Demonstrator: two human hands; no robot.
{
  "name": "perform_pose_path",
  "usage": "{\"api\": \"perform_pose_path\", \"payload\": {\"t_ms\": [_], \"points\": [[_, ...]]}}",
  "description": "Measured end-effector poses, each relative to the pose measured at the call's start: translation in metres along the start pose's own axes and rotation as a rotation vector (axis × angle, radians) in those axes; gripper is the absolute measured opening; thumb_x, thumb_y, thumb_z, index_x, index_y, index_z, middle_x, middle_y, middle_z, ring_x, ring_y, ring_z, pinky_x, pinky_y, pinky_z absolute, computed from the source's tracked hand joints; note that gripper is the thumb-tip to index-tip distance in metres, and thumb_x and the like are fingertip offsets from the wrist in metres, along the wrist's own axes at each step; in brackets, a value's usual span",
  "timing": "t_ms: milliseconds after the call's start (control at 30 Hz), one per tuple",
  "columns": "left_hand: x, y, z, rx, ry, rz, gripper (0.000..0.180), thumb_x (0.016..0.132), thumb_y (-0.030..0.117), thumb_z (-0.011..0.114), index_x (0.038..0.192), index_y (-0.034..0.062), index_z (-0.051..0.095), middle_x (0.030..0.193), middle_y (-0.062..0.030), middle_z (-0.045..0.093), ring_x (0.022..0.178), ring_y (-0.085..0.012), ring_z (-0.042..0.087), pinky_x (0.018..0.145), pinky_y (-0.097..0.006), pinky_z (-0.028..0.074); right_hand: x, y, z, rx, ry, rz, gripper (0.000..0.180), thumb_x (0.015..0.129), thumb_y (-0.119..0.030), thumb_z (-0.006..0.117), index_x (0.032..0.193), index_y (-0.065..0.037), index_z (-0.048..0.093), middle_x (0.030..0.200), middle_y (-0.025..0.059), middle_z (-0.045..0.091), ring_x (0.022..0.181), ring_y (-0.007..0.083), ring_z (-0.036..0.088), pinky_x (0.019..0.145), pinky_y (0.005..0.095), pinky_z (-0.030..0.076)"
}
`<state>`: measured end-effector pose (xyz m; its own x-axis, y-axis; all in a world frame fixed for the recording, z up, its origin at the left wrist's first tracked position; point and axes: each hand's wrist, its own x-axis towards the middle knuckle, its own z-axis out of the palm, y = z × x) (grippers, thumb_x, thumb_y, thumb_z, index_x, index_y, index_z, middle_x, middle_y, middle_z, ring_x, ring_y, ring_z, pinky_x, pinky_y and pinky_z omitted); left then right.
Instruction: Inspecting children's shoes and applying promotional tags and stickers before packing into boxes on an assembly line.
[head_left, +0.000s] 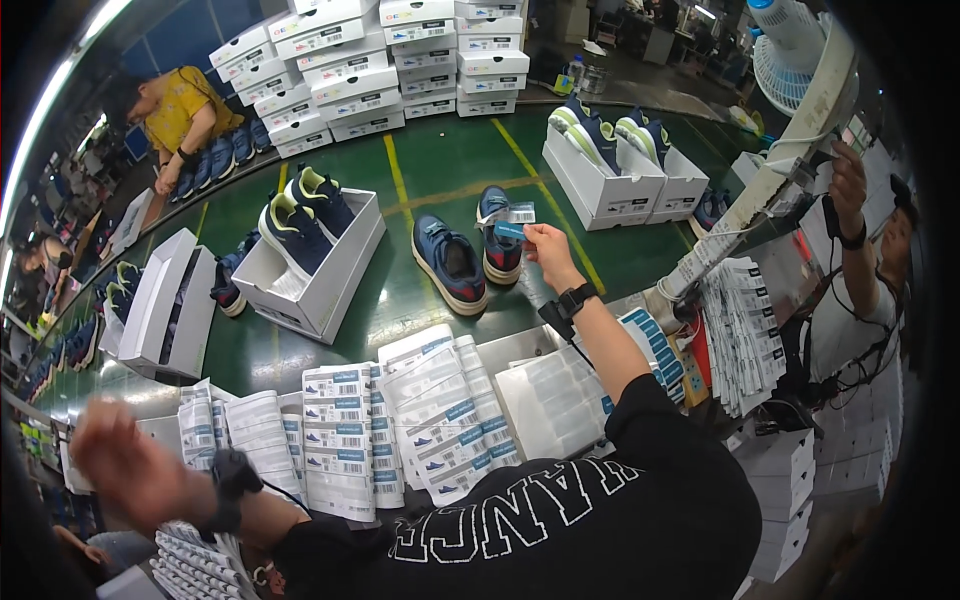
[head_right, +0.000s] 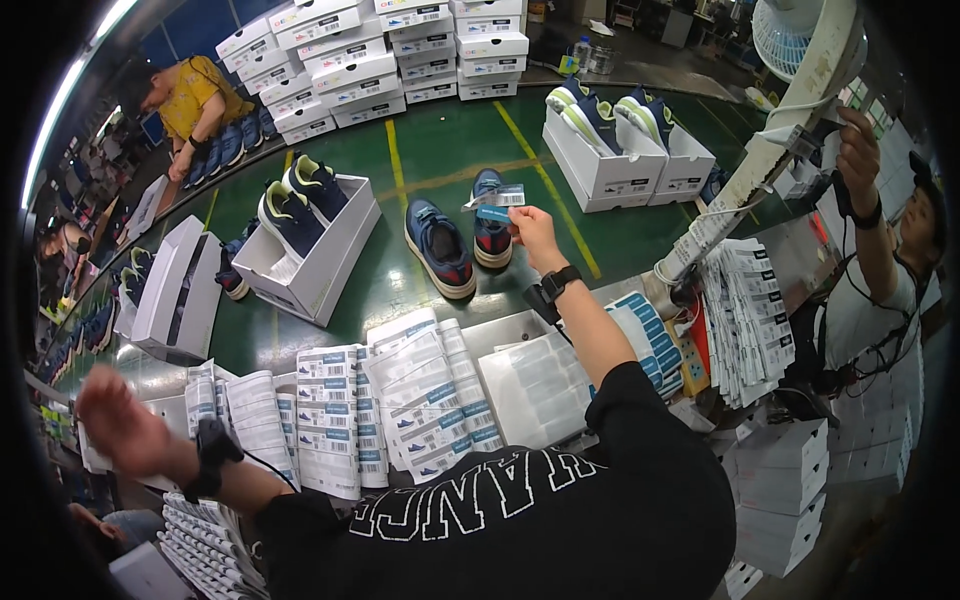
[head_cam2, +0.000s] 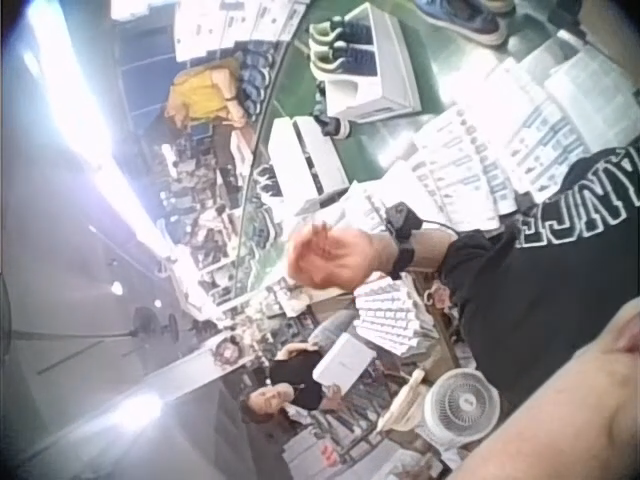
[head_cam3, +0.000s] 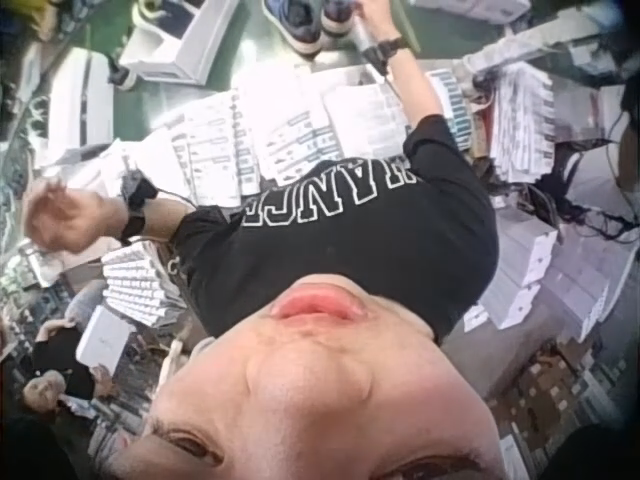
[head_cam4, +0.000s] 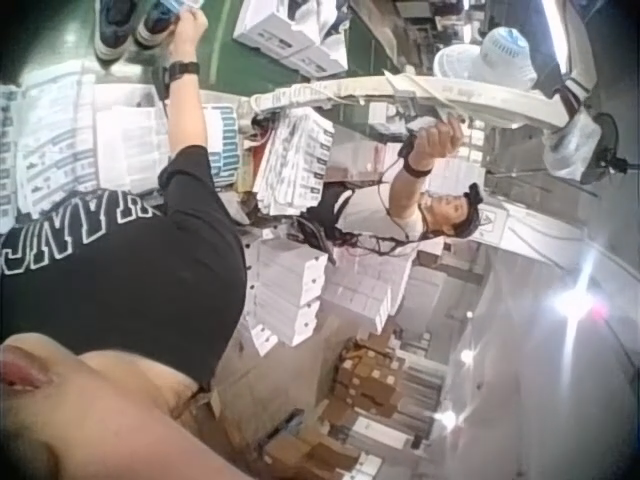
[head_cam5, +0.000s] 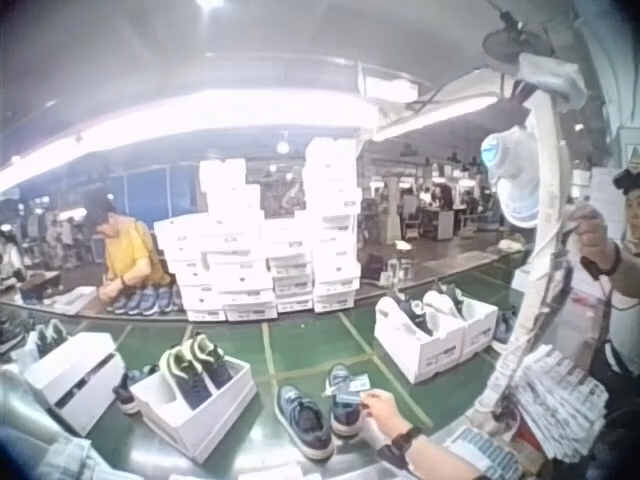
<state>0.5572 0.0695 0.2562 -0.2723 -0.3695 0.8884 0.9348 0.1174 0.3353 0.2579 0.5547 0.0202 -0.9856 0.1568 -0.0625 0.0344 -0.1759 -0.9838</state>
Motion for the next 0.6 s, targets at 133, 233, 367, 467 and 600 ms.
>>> {"api": "perform_pose_path", "payload": {"t_ms": [133, 233, 367, 467, 600], "points": [[-0.012, -0.130, 0.022, 0.482, -0.058, -0.675, 0.022, 0.095, 0.015, 0.056, 0.107, 0.0013, 0.068, 0.100, -0.0072, 0.070, 0.079, -0.0093, 0.059, 0.067, -0.021, 0.043, -0.003, -0.007, -0.018, -0.160, 0.106, 0.074, 0.036, 0.076, -0.033, 0.083, 0.085, -0.008, 0.059, 0.075, -0.0004, 0.060, 0.060, 0.0065, 0.053, 0.050, 0.0218, 0.041], [-0.043, -0.176, -0.016, 0.614, -0.169, -0.919, 0.019, 0.095, 0.016, 0.058, 0.107, 0.0067, 0.069, 0.100, -0.0027, 0.070, 0.075, -0.0064, 0.060, 0.065, -0.021, 0.044, 0.009, 0.004, -0.010, -0.318, 0.073, 0.169, 0.039, 0.073, -0.033, 0.085, 0.086, -0.010, 0.057, 0.074, -0.0004, 0.057, 0.059, 0.0076, 0.047, 0.049, 0.0223, 0.034], [-0.082, -0.222, -0.046, 0.712, -0.270, -1.118, 0.031, 0.095, 0.028, 0.059, 0.118, 0.0071, 0.063, 0.108, -0.0045, 0.067, 0.078, -0.0087, 0.062, 0.064, -0.023, 0.046, 0.015, 0.003, -0.010, -0.381, 0.112, 0.100, 0.043, 0.069, -0.033, 0.087, 0.085, -0.009, 0.056, 0.072, 0.0004, 0.056, 0.055, 0.0071, 0.044, 0.045, 0.0242, 0.030], [-0.100, -0.245, -0.042, 0.782, -0.340, -1.359, 0.057, 0.093, 0.046, 0.059, 0.134, 0.0075, 0.050, 0.124, -0.0103, 0.060, 0.086, -0.0150, 0.063, 0.069, -0.029, 0.049, 0.009, -0.012, -0.028, -0.529, 0.115, 0.164, 0.064, 0.068, -0.037, 0.088, 0.107, -0.002, 0.051, 0.081, 0.0051, 0.058, 0.060, 0.0088, 0.048, 0.046, 0.0253, 0.035], [-0.129, -0.290, -0.069, 0.525, -0.210, -1.629, 0.105, 0.078, 0.081, 0.052, 0.155, 0.0186, 0.019, 0.154, -0.0264, 0.023, 0.128, -0.0479, 0.044, 0.091, -0.052, 0.048, 0.000, 0.011, -0.045, -0.577, 0.163, 0.063, 0.098, 0.076, -0.060, 0.077, 0.136, 0.006, 0.037, 0.098, 0.0110, 0.059, 0.080, 0.0122, 0.056, 0.062, 0.0290, 0.048]]}}
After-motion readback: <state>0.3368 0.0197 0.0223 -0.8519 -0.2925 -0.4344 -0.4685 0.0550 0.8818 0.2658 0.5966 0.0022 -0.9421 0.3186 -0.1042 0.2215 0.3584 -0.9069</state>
